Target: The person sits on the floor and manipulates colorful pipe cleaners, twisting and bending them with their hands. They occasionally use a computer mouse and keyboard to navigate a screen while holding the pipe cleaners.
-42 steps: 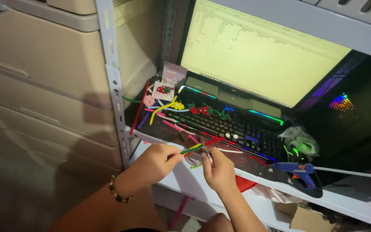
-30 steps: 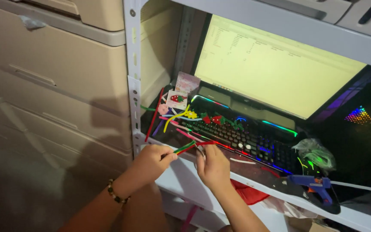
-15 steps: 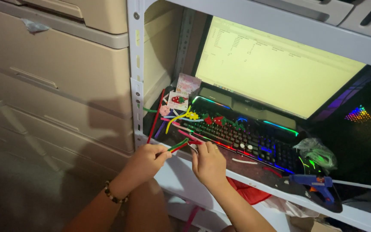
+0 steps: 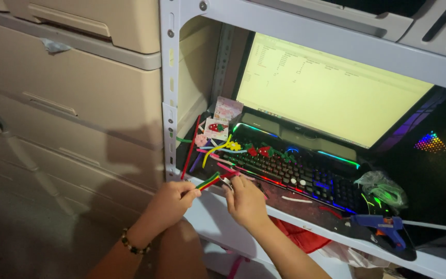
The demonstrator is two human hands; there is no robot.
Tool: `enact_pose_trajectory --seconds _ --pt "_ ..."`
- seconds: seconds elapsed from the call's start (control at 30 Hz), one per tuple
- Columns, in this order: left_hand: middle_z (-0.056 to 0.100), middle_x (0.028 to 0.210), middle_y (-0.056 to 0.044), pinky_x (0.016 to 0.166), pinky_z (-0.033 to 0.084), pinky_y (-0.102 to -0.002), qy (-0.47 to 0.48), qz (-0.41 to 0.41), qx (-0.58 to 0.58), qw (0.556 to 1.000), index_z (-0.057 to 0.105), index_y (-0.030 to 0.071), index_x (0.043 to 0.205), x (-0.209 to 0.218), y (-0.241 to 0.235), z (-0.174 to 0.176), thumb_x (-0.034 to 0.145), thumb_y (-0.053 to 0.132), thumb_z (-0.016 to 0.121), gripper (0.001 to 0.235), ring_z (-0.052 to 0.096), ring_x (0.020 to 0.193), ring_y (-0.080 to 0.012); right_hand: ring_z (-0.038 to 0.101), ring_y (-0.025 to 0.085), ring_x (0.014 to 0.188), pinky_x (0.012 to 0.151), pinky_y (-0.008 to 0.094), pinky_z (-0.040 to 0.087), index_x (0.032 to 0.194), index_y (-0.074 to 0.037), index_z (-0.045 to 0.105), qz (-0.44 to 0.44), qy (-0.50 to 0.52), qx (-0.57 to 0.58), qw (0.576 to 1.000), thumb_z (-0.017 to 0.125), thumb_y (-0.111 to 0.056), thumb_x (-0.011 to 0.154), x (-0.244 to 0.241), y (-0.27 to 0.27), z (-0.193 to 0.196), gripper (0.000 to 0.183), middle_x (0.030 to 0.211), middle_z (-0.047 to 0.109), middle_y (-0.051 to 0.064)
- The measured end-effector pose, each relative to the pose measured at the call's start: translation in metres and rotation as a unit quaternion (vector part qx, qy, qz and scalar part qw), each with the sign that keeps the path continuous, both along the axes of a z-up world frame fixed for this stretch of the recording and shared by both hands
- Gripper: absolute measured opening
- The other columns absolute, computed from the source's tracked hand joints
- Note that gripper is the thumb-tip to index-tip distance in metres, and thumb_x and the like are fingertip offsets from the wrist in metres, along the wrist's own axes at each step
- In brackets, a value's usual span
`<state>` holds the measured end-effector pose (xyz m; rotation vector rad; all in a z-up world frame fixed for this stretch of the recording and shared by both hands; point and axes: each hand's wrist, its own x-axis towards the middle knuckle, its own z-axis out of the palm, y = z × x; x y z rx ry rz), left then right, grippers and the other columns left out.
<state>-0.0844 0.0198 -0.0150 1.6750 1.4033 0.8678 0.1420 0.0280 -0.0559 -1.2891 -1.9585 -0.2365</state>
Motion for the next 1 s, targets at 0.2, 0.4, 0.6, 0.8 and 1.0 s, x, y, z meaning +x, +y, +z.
enact_pose_trajectory --seconds 0.2,0.4,0.6,0.8,1.0 --pt "0.062 0.054 -0.002 0.053 0.044 -0.031 -0.031 0.004 0.059 0.998 0.069 0.003 0.068 0.004 -0.003 -0.010 0.086 0.018 0.070 0.023 0.050 0.051 -0.0160 0.045 0.009 0.064 0.058 0.026 0.039 0.089 -0.006 0.064 0.132 0.292 -0.325 0.890 0.062 -0.019 0.099 0.005 0.010 -0.017 0.017 0.070 0.052 -0.001" --pt "0.066 0.058 -0.002 0.054 0.043 -0.029 -0.021 -0.013 0.030 0.999 0.071 0.002 0.068 0.003 -0.004 -0.010 0.086 0.019 0.070 0.025 0.050 0.052 -0.0144 0.054 0.016 0.054 0.051 0.028 0.041 0.083 -0.005 0.061 0.254 0.459 -0.479 0.704 0.058 -0.021 0.101 0.015 0.005 -0.004 0.024 0.065 0.060 0.008" --pt "0.069 0.058 0.000 0.055 0.047 -0.028 0.025 -0.004 0.009 1.000 0.076 0.008 0.075 0.009 -0.005 -0.007 0.086 0.027 0.072 0.022 0.056 0.053 -0.0133 0.050 0.012 0.049 0.045 0.025 0.037 0.082 -0.006 0.059 0.268 0.463 -0.462 0.707 0.057 -0.015 0.103 0.025 0.001 -0.007 0.024 0.064 0.059 0.005" --pt "0.067 0.060 -0.001 0.055 0.044 -0.028 -0.001 -0.016 0.000 1.000 0.078 0.007 0.077 0.012 -0.002 -0.011 0.086 0.024 0.071 0.021 0.054 0.054 -0.0140 0.046 0.009 0.061 0.056 0.026 0.040 0.083 -0.007 0.062 0.133 0.294 -0.307 0.895 0.064 -0.015 0.099 0.024 -0.010 -0.008 0.018 0.067 0.055 -0.002" --pt "0.065 0.058 -0.001 0.055 0.044 -0.028 0.002 -0.017 0.008 1.000 0.077 0.005 0.076 0.016 -0.008 0.002 0.086 0.023 0.070 0.022 0.053 0.054 -0.0142 0.043 0.009 0.058 0.053 0.026 0.033 0.080 -0.007 0.065 0.113 0.362 -0.348 0.857 0.065 -0.018 0.097 0.026 -0.004 -0.027 0.020 0.063 0.051 -0.003"
